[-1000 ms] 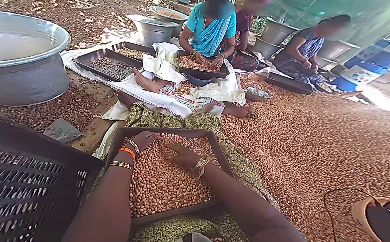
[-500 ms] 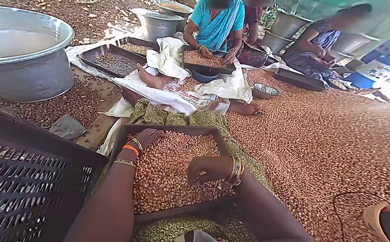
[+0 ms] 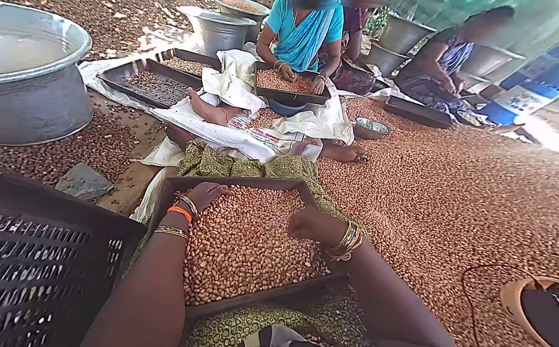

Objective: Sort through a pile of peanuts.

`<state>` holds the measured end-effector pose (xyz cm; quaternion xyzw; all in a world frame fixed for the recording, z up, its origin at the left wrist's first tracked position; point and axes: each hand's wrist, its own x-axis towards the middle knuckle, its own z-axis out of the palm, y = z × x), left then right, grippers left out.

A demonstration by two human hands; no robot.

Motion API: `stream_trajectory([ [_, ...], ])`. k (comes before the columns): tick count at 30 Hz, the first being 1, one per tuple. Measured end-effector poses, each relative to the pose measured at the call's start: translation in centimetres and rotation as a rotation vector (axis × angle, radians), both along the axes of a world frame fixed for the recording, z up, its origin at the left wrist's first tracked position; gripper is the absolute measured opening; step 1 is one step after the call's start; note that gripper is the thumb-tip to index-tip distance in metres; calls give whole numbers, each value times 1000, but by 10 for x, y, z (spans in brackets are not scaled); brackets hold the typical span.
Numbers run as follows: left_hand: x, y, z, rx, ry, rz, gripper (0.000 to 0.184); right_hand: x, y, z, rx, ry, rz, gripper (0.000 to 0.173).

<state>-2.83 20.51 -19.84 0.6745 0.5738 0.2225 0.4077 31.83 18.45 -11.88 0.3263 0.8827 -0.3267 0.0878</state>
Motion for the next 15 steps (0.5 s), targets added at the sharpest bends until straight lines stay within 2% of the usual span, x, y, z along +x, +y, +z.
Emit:
stream_trajectory([
  [3, 0, 1, -2, 6, 0, -8, 42, -1, -13, -19, 25, -18, 70, 14],
  [8, -2, 2, -6, 10, -14, -13, 44, -12, -8, -32, -38, -178, 116, 19],
  [15, -1, 1, -4, 30, -40, -21, 43, -2, -5, -24, 54, -63, 20, 14],
])
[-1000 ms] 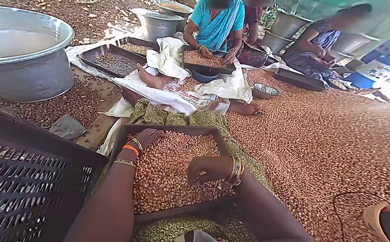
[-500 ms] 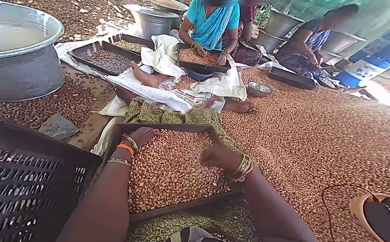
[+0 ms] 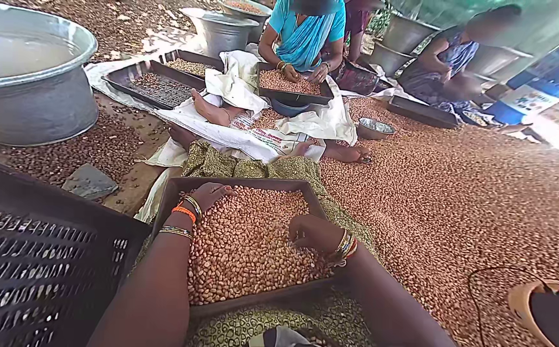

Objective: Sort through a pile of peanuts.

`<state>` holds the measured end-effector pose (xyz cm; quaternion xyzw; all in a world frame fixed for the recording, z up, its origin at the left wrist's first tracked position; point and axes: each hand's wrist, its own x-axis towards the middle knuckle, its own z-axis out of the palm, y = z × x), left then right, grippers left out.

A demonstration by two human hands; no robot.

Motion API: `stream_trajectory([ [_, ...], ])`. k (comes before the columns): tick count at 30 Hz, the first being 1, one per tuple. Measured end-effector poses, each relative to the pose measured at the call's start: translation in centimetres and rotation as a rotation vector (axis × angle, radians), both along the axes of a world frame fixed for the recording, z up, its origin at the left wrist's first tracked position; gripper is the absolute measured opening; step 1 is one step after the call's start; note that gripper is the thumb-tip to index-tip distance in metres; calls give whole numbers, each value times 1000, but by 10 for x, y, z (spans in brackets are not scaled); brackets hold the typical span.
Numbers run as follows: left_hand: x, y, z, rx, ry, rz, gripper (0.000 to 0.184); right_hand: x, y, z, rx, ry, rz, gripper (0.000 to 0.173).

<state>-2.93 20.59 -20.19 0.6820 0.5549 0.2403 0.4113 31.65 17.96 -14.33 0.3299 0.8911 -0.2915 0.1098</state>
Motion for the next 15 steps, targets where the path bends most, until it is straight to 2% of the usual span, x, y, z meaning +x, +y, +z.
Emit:
stream_trajectory([
  [2, -1, -1, 0, 5, 7, -5, 43, 1, 0, 9, 37, -47, 16, 13],
  [6, -2, 2, -2, -4, 19, -21, 46, -17, 1, 19, -46, -308, 103, 17],
  [7, -2, 2, -3, 2, 17, -21, 46, -25, 0, 22, -49, -278, 120, 17],
  [8, -2, 2, -3, 6, 17, -23, 46, -32, -3, 26, -23, -135, 122, 17],
  [10, -2, 2, -2, 12, 19, -24, 45, -51, -12, 32, 3, 439, 8, 24],
  [11, -2, 1, -1, 5, 17, -21, 45, -64, -17, 35, -63, 717, -72, 34],
  [12, -1, 0, 1, 3, 19, -17, 45, -75, -19, 38, -78, 895, -120, 38],
  [13, -1, -1, 1, 10, 18, -17, 45, -80, -20, 40, -18, 927, -145, 36],
  [15, -2, 0, 0, 23, 5, -29, 45, -75, -24, 39, 121, 684, -102, 27],
])
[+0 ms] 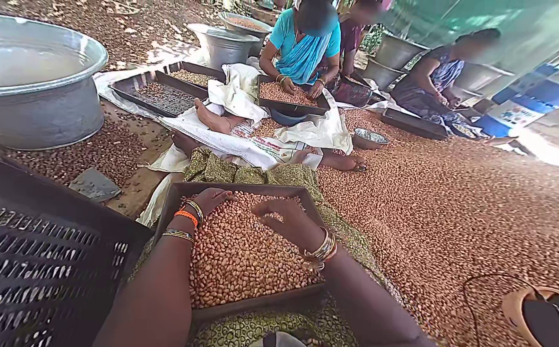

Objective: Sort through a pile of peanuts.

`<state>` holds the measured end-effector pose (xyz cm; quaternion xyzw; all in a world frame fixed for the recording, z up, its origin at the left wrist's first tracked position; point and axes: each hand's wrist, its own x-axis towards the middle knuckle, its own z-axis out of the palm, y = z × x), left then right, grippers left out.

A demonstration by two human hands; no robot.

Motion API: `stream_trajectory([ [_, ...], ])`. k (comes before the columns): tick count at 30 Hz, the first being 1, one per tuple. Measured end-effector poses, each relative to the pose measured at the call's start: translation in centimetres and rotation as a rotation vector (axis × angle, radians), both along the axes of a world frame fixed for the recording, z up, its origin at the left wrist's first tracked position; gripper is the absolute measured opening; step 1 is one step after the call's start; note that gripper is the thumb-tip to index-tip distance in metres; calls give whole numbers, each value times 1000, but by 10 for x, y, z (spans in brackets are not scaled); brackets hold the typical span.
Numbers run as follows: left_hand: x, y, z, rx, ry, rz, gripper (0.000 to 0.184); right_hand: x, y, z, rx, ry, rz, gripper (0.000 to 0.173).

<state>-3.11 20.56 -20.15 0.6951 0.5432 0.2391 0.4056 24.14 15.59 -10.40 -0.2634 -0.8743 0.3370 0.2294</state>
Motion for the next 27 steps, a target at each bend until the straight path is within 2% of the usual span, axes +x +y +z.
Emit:
stream_trajectory([
  [1, -1, 0, 1, 0, 0, -3, 45, 4, -4, -2, 12, -157, 65, 23],
  [3, 0, -1, 2, 0, 6, -4, 45, 8, -15, -8, -96, -445, 269, 22],
  [6, 1, 0, 2, -34, 20, 8, 45, 15, -25, -30, -303, -716, 472, 27],
  [8, 2, -1, 3, -44, 23, 14, 46, 22, -18, -37, -352, -845, 449, 33],
  [11, 3, -2, 5, -39, 18, 21, 46, 29, 6, -40, -306, -1014, 292, 35],
  [15, 2, -1, 5, -45, 40, 12, 46, 35, 35, -57, -205, -980, -150, 41],
  [17, 2, -2, 8, -47, 48, 17, 46, 25, 38, -45, -157, -1060, -346, 47],
  [19, 3, -2, 9, -54, 54, 20, 46, 16, 39, -30, -135, -990, -300, 47],
  [23, 3, -1, 7, -34, 51, 2, 46, -15, 49, -28, -4, -730, 58, 30],
  [27, 2, -2, 9, -25, 33, 1, 46, -39, 53, -65, 15, -631, -37, 27],
])
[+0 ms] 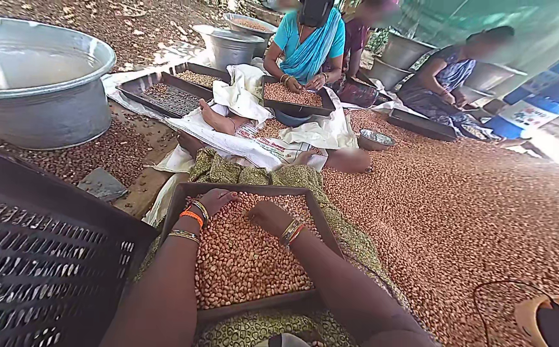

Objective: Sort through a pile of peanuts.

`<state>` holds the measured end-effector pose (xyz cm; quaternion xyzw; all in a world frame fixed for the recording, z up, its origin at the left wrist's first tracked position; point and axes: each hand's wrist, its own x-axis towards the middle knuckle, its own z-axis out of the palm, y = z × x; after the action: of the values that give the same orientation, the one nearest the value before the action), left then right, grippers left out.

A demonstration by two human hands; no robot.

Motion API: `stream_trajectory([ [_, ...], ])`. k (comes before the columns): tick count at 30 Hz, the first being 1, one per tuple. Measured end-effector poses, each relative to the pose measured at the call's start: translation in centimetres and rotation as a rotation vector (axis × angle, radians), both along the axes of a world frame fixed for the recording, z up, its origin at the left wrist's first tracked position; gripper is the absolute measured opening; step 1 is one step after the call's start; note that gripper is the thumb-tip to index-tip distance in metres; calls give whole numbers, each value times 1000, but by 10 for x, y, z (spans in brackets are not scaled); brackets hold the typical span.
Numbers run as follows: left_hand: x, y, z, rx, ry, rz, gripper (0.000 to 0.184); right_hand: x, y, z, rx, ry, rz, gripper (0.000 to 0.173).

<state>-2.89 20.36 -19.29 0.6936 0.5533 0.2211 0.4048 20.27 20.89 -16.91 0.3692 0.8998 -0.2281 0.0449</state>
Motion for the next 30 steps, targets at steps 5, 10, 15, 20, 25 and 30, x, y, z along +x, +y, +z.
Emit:
stream_trajectory([
  [5, 0, 2, -1, -14, -1, -14, 46, 8, 0, -21, -4, 118, -87, 24],
  [10, -1, 0, -3, -6, -1, -12, 46, 28, 1, 0, 14, 167, -177, 23],
  [15, 0, 4, -6, 2, -6, -16, 47, 56, -12, 41, -144, -325, 128, 19],
  [20, 0, 4, -6, -20, 12, -1, 46, 36, -23, 53, -221, 156, 138, 19],
  [25, -1, 2, -4, -21, 1, 14, 46, -8, -47, 38, -104, 869, -76, 21],
  [30, 1, 4, -7, -25, -7, 8, 45, -17, -92, 7, -146, 367, 581, 20],
])
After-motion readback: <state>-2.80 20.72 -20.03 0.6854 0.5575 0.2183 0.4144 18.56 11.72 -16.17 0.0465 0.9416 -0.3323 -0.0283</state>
